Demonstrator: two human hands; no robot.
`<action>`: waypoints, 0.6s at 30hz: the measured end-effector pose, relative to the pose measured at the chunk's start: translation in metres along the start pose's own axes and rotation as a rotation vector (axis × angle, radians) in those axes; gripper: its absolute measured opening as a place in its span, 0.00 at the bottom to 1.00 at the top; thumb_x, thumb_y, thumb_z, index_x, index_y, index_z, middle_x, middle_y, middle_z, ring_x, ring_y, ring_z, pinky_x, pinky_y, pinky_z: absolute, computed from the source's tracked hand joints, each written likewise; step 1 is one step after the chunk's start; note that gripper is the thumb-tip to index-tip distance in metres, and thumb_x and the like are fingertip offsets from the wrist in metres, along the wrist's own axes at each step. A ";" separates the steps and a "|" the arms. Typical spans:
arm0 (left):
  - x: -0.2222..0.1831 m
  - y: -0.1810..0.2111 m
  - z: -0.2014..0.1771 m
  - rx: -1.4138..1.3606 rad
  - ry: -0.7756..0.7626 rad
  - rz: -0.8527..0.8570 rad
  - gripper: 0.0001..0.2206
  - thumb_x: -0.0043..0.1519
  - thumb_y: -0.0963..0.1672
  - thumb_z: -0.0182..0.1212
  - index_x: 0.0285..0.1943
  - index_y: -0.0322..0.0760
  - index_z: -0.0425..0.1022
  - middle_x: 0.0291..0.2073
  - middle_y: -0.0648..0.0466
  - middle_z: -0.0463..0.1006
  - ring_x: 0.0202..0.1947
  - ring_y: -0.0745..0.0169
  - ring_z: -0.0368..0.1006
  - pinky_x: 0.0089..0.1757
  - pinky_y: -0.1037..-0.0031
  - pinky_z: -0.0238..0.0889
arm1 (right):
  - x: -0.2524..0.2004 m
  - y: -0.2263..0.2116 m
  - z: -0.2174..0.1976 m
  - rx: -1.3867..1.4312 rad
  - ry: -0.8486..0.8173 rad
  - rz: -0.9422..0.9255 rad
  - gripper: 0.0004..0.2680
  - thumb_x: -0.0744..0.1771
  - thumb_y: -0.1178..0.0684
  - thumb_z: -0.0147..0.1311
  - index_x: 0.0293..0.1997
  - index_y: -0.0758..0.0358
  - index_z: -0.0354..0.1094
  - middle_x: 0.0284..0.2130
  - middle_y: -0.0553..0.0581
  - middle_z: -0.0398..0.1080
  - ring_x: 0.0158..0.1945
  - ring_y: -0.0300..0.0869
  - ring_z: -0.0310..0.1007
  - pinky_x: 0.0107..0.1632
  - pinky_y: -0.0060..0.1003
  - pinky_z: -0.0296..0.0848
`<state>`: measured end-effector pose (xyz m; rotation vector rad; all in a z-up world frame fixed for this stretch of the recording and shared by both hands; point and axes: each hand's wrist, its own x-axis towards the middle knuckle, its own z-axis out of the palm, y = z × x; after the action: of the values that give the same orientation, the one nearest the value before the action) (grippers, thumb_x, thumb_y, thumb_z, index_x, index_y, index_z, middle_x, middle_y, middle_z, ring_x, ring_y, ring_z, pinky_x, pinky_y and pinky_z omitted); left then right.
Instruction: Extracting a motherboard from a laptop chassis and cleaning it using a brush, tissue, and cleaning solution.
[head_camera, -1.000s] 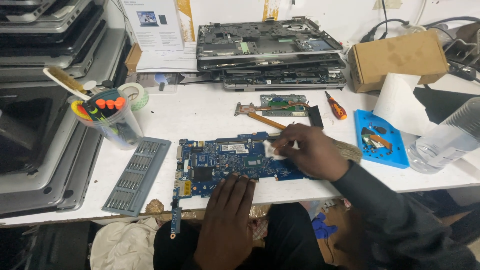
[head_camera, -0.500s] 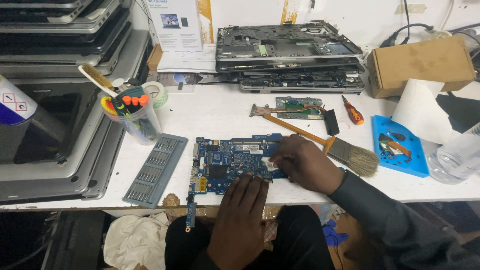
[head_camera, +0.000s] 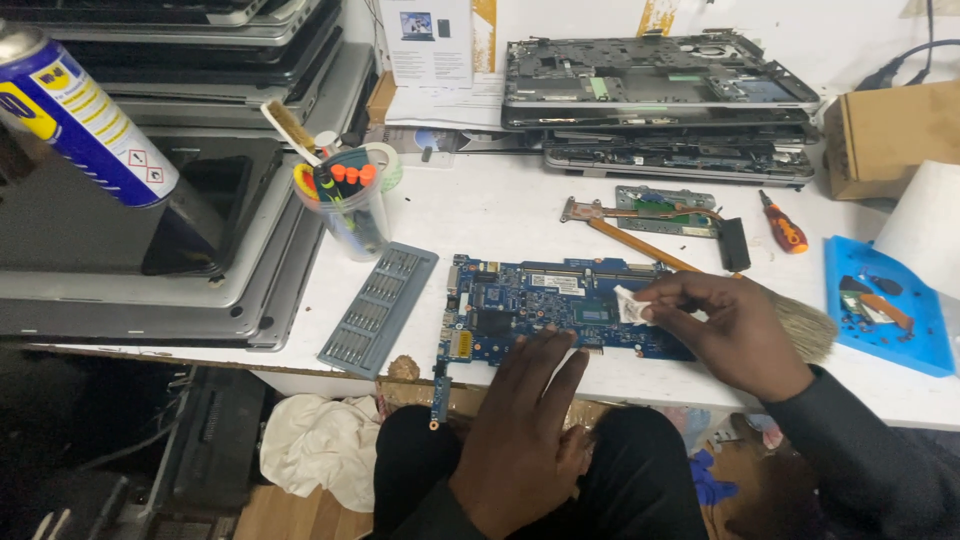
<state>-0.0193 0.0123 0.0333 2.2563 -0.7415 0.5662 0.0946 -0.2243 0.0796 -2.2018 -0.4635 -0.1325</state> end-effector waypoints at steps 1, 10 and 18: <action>0.001 0.001 -0.014 0.003 -0.002 0.000 0.29 0.59 0.38 0.62 0.70 0.26 0.60 0.70 0.35 0.61 0.73 0.31 0.54 0.68 0.41 0.45 | -0.001 0.004 0.000 0.003 0.001 -0.001 0.06 0.65 0.56 0.62 0.42 0.58 0.82 0.35 0.51 0.84 0.36 0.35 0.78 0.42 0.32 0.74; 0.000 -0.043 -0.088 0.058 0.190 -0.191 0.20 0.62 0.44 0.60 0.63 0.33 0.71 0.52 0.43 0.79 0.53 0.42 0.76 0.51 0.59 0.68 | -0.021 0.011 -0.011 0.164 0.240 0.137 0.12 0.64 0.64 0.63 0.52 0.62 0.78 0.35 0.54 0.79 0.38 0.33 0.74 0.47 0.26 0.73; 0.002 -0.070 -0.061 0.100 -0.001 -0.050 0.24 0.60 0.46 0.62 0.65 0.31 0.69 0.64 0.41 0.71 0.65 0.39 0.66 0.61 0.55 0.59 | -0.036 0.032 -0.009 0.460 0.364 0.098 0.14 0.64 0.70 0.59 0.54 0.71 0.70 0.31 0.60 0.75 0.33 0.40 0.75 0.43 0.28 0.75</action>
<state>0.0165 0.0981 0.0425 2.3606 -0.6687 0.5903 0.0736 -0.2594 0.0521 -1.6964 -0.1593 -0.3324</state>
